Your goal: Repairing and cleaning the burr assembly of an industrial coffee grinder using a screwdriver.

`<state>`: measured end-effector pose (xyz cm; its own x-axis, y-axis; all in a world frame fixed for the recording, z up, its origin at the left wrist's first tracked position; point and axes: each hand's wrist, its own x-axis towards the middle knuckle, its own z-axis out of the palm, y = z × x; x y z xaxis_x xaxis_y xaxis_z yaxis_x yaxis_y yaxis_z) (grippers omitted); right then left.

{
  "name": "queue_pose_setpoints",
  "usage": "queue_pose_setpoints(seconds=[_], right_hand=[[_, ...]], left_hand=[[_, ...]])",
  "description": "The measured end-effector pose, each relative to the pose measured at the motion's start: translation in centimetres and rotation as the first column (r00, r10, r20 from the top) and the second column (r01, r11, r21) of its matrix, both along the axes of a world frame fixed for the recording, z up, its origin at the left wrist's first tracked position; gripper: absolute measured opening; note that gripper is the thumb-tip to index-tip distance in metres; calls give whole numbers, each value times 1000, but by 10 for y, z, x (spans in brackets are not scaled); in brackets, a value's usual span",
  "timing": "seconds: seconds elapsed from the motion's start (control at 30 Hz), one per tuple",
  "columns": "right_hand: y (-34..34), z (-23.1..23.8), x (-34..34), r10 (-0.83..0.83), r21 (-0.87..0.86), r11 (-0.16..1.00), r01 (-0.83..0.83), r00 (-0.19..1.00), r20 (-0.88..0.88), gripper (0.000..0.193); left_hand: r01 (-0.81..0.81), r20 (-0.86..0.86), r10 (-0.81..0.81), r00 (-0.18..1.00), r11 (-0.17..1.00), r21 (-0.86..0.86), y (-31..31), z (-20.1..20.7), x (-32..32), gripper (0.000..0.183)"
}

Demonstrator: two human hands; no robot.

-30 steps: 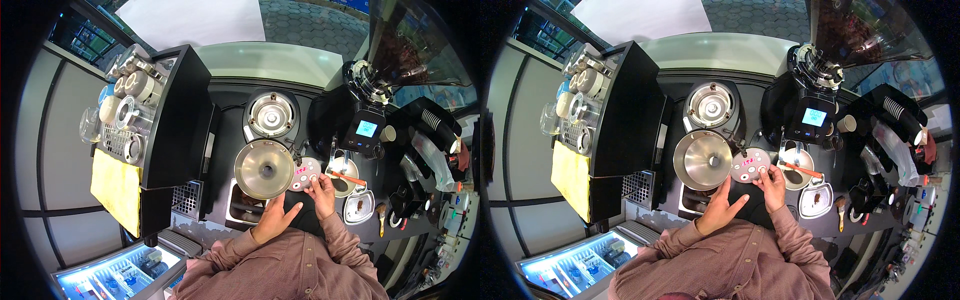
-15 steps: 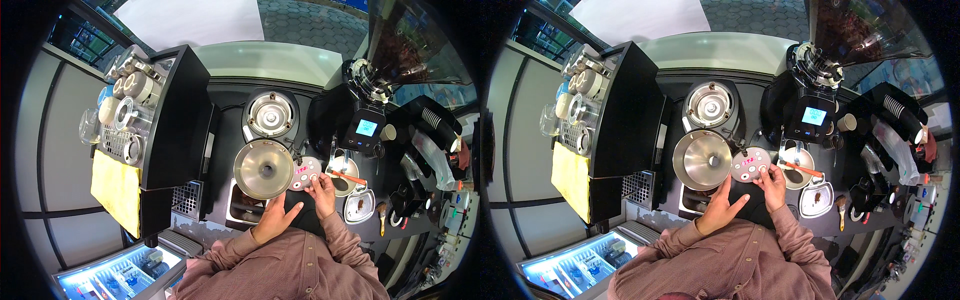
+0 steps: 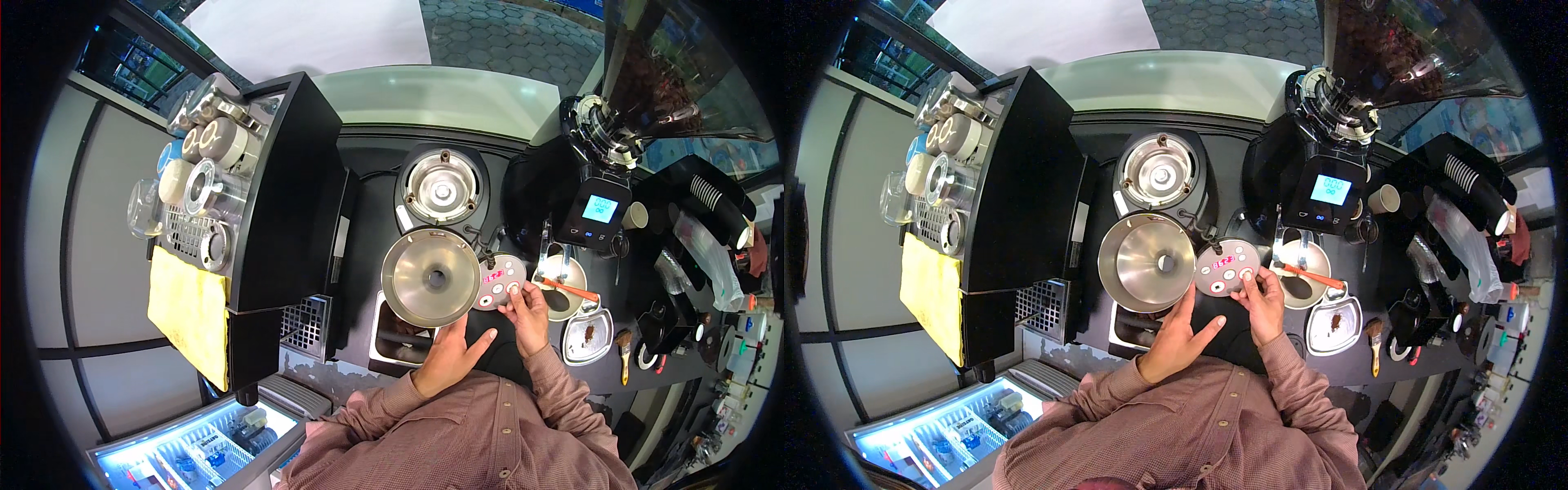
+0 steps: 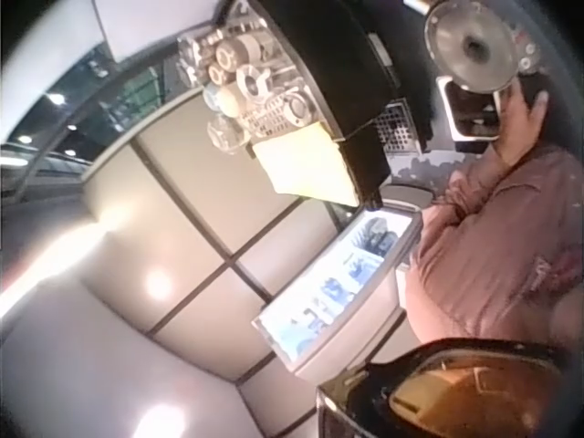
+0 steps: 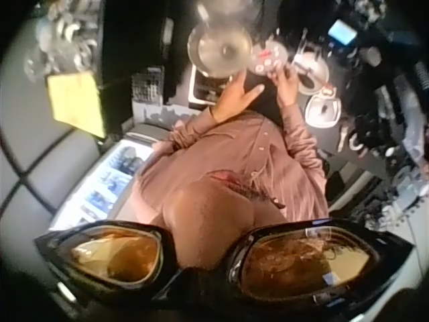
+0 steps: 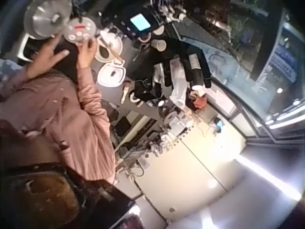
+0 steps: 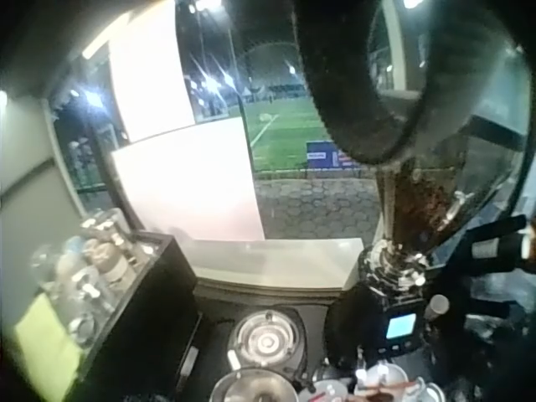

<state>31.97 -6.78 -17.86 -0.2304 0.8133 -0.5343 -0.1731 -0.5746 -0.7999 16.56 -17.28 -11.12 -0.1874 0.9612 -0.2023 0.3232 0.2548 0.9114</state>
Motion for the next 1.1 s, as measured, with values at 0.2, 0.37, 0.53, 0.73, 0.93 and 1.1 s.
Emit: queue_pose_setpoints(seconds=[0.2, 0.37, 0.53, 0.73, 0.93, 1.1], right_hand=[[0, -3, -1, 1, 8, 1000, -1, 1000, -20, 32], [3, -4, -3, 15, 12, 1000, -15, 999, -30, 32], [8, -2, -8, 56, 14, 998, -56, 998, -36, 38], [9, -7, -12, 75, 51, 996, -72, 994, -75, 58], [5, -12, -11, 105, 54, 994, -100, 988, -114, 61], [-24, -11, -1, 99, 29, 995, -96, 987, -125, 81]], left_hand=[[3, -27, -3, 1000, 1000, 6, 0, -3, -1, 93], [6, -24, -6, 1000, 1000, 28, 1, -7, -1, 93], [-12, -6, 12, 1000, 1000, 18, 4, -15, 0, 96], [-20, 5, 20, 1000, 994, 105, 10, -21, -1, 93], [-18, -32, 22, 999, 993, 120, 4, -51, 0, 100], [-103, 277, 75, 958, 991, 89, -12, -68, 25, 100]])
